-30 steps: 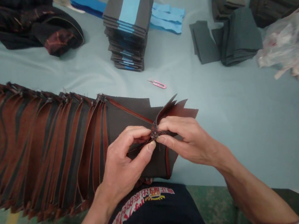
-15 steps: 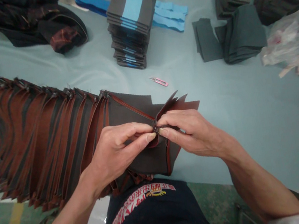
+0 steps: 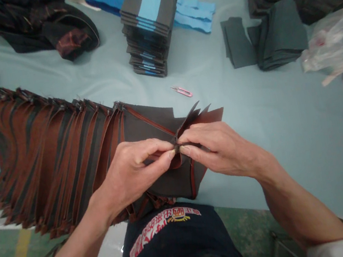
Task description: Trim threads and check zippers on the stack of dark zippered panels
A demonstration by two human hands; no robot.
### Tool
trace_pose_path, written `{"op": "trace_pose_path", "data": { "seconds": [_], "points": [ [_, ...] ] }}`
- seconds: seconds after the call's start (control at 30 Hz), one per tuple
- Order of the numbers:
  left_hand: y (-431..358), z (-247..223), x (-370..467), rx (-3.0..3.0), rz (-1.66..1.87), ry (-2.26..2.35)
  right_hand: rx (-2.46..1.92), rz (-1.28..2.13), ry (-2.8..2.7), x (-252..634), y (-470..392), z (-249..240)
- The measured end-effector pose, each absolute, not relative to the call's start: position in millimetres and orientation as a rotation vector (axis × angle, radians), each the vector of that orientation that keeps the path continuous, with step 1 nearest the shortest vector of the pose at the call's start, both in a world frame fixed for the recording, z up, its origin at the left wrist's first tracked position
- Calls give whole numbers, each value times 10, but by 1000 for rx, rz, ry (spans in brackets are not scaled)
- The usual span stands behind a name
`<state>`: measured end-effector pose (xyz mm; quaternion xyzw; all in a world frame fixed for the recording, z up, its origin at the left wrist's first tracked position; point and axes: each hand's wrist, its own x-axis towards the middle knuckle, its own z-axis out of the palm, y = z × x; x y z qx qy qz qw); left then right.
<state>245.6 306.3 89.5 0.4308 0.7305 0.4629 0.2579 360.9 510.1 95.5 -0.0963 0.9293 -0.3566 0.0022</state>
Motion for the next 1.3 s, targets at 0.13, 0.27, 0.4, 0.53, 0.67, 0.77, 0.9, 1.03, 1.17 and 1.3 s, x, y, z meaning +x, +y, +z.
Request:
{"op": "trace_pose_path", "data": {
  "seconds": [0.13,0.27,0.4,0.53,0.67,0.77,0.9,1.03,1.17,1.3],
  "points": [
    [3085,915,2480,1160,1261,2017,-317,-1028,2929,3598,5091,960],
    [3123,883,2595,1041,1379,2077,-292,-1069,2992,3604,5047,946],
    [3136,818,2728,861,1557,2053,-287,-1111,3077,3637,5010,921],
    [3094,810,2756,1117,1452,2178,-323,-1199,3044,3677,5002,894],
    [3047,865,2699,1379,1293,2248,-350,-1124,3054,3695,4987,895],
    [3036,909,2645,1500,1194,2184,-375,-887,3091,3700,4979,940],
    [3039,937,2603,1644,1118,2108,-387,-718,3115,3726,4984,1011],
    [3050,929,2589,1702,1122,2058,-345,-690,3142,3771,4968,1013],
    [3088,910,2602,1728,1114,2057,-241,-625,3224,3822,4893,979],
    [3175,906,2674,1640,1150,2110,-77,-653,3280,3859,4798,931]
  ]
}}
